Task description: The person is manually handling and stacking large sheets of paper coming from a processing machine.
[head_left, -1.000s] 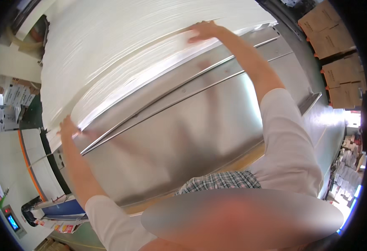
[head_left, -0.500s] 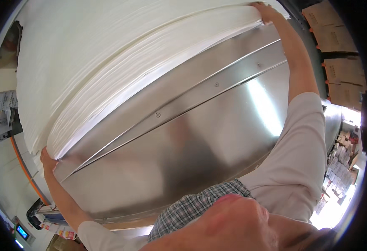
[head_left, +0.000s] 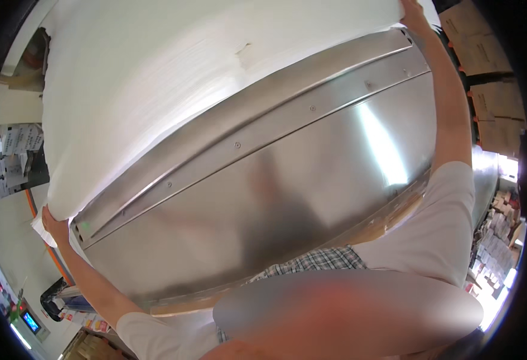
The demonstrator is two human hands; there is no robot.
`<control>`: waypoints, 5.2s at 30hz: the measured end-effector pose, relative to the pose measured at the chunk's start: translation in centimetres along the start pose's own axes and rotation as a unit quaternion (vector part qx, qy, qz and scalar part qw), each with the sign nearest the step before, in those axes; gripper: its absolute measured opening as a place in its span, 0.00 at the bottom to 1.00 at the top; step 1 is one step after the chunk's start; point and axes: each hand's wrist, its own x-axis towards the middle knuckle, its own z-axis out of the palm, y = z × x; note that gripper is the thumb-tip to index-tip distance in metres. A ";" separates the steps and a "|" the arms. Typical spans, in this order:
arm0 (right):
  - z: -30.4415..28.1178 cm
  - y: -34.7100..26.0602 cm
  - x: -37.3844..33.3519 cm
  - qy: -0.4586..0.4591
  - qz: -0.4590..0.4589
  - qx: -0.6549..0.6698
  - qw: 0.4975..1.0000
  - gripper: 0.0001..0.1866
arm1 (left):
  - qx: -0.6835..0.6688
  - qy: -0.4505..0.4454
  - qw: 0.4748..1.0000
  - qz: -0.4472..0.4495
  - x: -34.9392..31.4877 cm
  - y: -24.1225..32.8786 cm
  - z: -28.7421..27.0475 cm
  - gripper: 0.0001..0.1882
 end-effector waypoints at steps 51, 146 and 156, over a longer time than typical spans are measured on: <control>-0.6 23.7 -20.1 -0.396 -0.064 -0.139 0.906 0.24 | -0.034 -0.480 0.875 0.054 -17.9 7.8 2.4 0.20; -7.4 7.2 -27.4 -0.079 0.390 0.545 0.738 0.16 | -0.021 -0.236 0.954 -0.185 -26.7 21.7 -7.9 0.25; -1.8 7.6 -24.1 -0.032 0.351 0.285 0.891 0.12 | -0.008 -0.210 0.960 -0.185 -27.6 21.1 -7.6 0.25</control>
